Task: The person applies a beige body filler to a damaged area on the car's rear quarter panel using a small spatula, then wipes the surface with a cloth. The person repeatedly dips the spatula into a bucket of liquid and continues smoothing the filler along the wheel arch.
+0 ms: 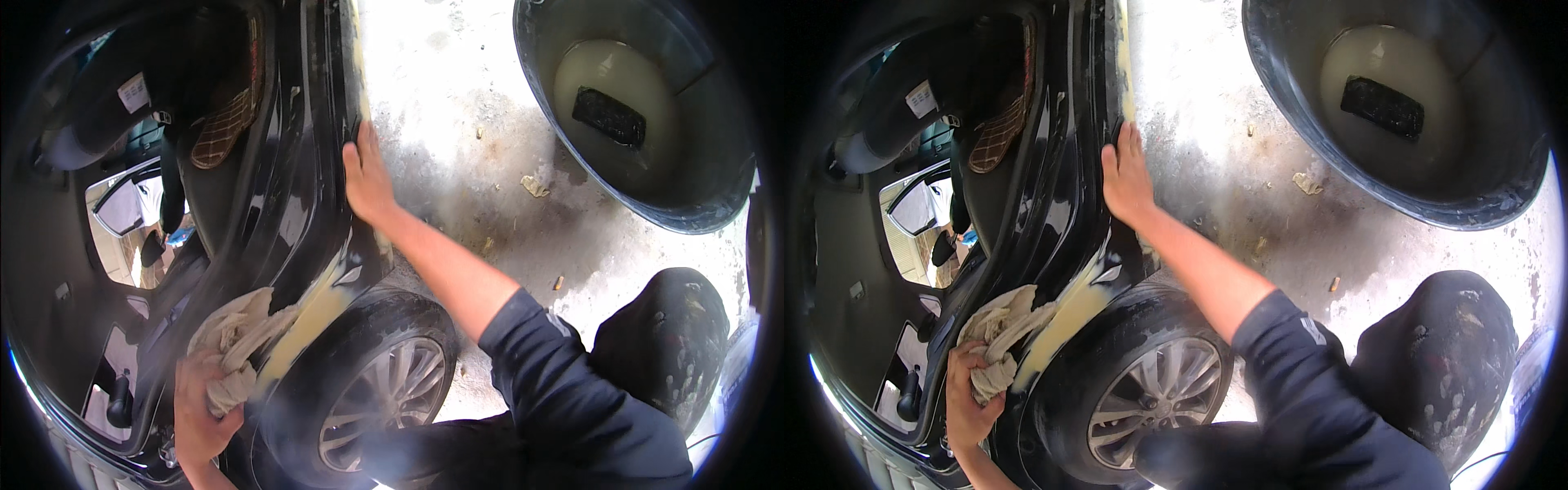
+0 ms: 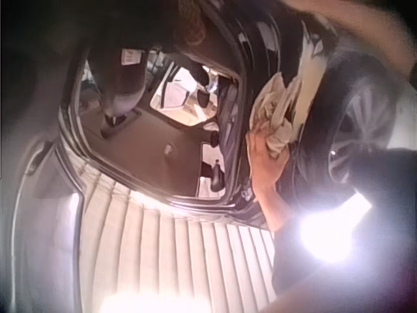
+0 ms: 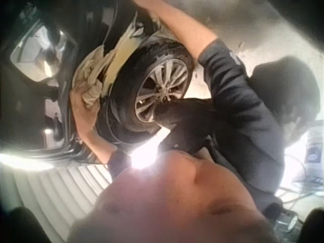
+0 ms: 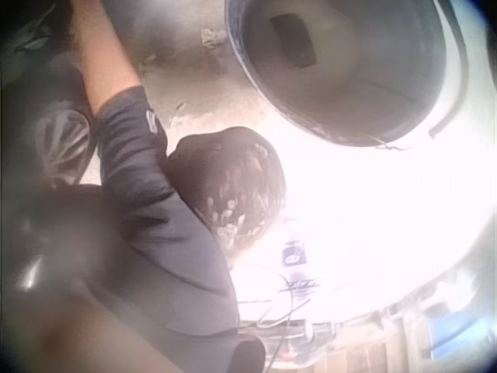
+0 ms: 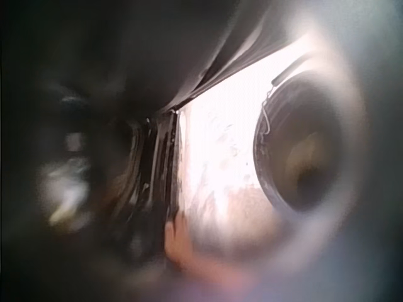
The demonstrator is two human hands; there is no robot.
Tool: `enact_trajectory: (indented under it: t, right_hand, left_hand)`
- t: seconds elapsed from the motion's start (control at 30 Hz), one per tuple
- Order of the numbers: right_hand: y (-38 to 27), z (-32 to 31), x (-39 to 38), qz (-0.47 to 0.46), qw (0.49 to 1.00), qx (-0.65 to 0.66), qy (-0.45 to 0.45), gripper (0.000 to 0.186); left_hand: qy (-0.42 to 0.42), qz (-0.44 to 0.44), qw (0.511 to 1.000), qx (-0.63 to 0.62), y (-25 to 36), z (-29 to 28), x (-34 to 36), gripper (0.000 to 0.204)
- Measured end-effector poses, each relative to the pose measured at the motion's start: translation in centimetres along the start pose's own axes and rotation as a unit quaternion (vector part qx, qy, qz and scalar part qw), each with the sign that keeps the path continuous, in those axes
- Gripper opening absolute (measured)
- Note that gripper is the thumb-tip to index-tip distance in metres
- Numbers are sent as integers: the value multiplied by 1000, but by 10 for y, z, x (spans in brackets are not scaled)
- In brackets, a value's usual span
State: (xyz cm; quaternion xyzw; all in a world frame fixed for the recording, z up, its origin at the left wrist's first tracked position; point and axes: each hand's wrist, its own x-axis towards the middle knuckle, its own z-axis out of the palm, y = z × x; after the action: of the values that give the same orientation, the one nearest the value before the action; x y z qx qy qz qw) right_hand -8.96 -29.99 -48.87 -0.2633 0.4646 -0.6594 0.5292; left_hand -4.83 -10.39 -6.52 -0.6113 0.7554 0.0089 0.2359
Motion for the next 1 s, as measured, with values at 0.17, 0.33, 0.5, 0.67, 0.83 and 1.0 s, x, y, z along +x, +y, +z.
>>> enact_trajectory:
  t: [0.17,0.33,0.5,0.67,0.83,1.0]
  right_hand:
    - [-4,-26,43,82,994,36,-55,77]
    - [8,-79,26,144,983,63,95,58]
    - [30,-117,-5,292,942,141,85,32]
    - [47,-131,-32,351,888,297,33,71]
    - [62,-129,-36,395,806,441,-11,55]
    - [63,-132,-44,435,767,467,-74,40]
  left_hand:
    - [18,29,999,-8,-4,4,-3,55]
    - [46,47,998,-10,-8,19,-1,56]
    - [71,45,996,-33,-9,33,2,49]
    - [77,61,995,-26,-10,35,6,52]
    - [70,51,996,-28,-6,34,6,52]
    - [53,34,997,-32,-1,31,7,51]
